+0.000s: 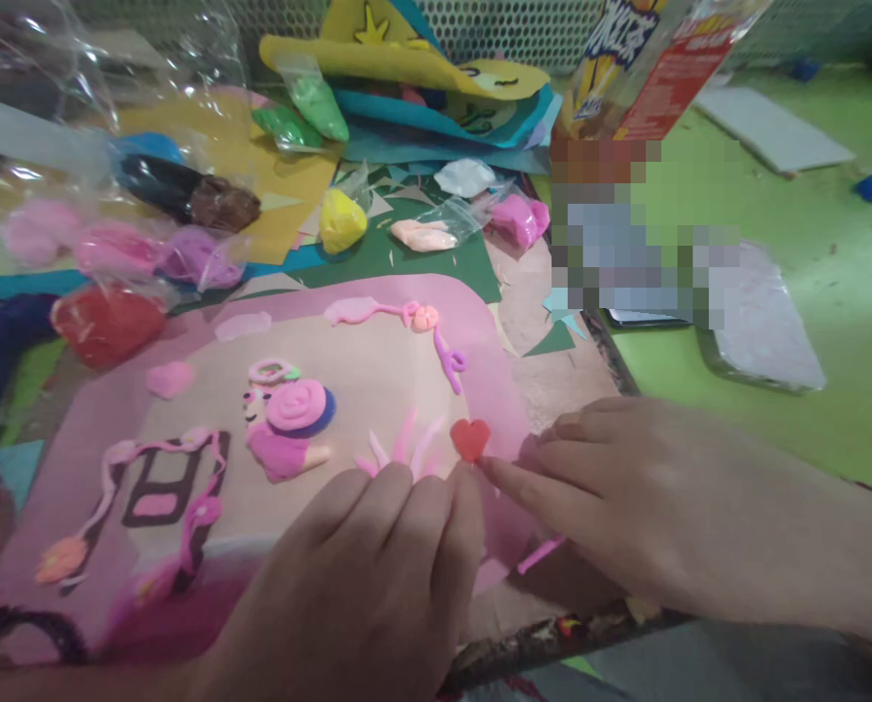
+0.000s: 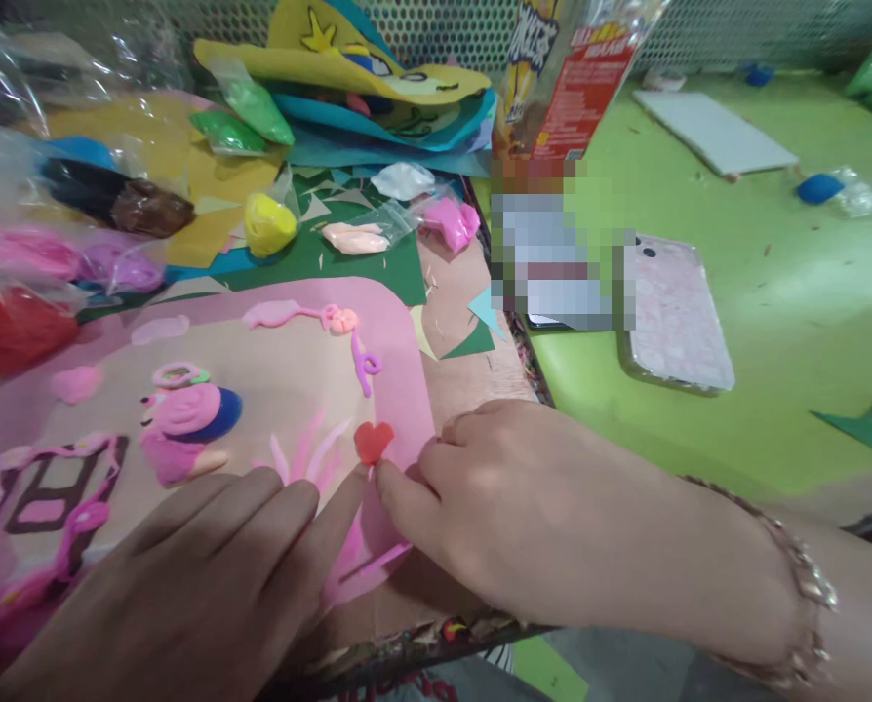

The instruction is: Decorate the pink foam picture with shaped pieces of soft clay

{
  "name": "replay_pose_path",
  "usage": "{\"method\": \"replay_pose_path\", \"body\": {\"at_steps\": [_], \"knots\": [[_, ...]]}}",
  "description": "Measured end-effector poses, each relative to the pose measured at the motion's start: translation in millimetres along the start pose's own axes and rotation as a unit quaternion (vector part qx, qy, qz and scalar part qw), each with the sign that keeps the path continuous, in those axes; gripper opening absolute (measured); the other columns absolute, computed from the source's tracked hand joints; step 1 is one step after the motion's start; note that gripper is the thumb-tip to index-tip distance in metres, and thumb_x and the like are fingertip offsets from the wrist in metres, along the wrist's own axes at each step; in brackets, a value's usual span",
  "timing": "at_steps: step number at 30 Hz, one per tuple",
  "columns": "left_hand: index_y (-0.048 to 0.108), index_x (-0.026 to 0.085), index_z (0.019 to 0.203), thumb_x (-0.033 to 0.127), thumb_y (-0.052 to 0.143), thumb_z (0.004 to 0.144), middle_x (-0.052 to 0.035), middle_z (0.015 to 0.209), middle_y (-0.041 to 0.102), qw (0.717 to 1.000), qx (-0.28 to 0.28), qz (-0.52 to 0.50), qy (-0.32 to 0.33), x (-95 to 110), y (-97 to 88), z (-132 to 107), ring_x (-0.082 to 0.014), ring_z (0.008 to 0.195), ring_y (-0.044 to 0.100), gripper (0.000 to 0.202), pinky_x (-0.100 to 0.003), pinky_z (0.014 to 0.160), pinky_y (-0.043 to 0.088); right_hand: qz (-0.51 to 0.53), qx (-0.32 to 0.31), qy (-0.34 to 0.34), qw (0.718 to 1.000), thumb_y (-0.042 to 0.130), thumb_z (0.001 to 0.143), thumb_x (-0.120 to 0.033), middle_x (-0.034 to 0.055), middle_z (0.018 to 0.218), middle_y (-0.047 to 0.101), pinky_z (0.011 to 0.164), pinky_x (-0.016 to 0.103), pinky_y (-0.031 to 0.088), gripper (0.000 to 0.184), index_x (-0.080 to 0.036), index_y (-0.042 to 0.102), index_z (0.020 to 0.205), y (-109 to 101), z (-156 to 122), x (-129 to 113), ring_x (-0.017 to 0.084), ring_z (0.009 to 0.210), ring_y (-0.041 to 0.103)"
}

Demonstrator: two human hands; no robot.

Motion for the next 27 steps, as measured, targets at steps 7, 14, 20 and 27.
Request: {"method": "replay_pose_path", "body": {"at_steps": [7,14,20,27], "knots": [[0.058,0.015,0.115,0.017,0.039,0.090,-0.0048,0.084,0.061,1.000,0.002,-0.005,-0.003,0.9,-1.4,0.8,-0.0202,0.081,0.053,0.031,-0.036,0.077,0.040,0.020,-0.002,0.001,1.000,0.041,0.093,-0.019,0.0022,0.075,0.061,0.059,0.031,0.031,0.031,-0.014,0.048,0.123,-1.0,2.5,-1.3,0.016,0.067,0.053],[0.055,0.014,0.120,0.018,0.041,0.090,-0.0044,0.085,0.062,1.000,-0.021,-0.016,-0.005,1.6,-0.5,2.4,-0.0199,0.078,0.053,0.034,-0.036,0.073,0.040,0.045,0.001,0.005,0.999,0.042,0.092,-0.020,0.0009,0.070,0.058,0.057,0.030,0.026,0.024,-0.014,0.051,0.113,-0.1,4.1,-2.7,0.015,0.061,0.049],[0.054,0.013,0.120,0.020,0.046,0.088,-0.0059,0.086,0.061,1.000,0.015,-0.003,-0.006,1.9,-1.5,-4.6,-0.0209,0.089,0.053,0.033,-0.036,0.082,0.040,0.040,0.035,0.007,0.999,0.038,0.095,-0.021,0.0018,0.073,0.060,0.058,0.030,0.028,0.022,-0.015,0.054,0.108,-4.9,0.5,-2.5,0.015,0.064,0.051],[0.055,0.013,0.121,0.022,0.046,0.087,-0.0062,0.084,0.060,1.000,-0.024,0.013,-0.005,1.4,0.4,-3.2,-0.0208,0.086,0.054,0.036,-0.036,0.080,0.041,0.025,0.015,0.015,0.999,0.040,0.094,-0.021,0.0002,0.069,0.058,0.057,0.031,0.028,0.021,-0.016,0.053,0.109,-2.4,1.1,-1.0,0.015,0.061,0.049]]}}
Point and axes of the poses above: each hand's wrist, its own z-axis towards the middle knuckle, its own y-axis out of the palm, x = y × z, the point moved 3 cm from there along z, towards the middle knuckle
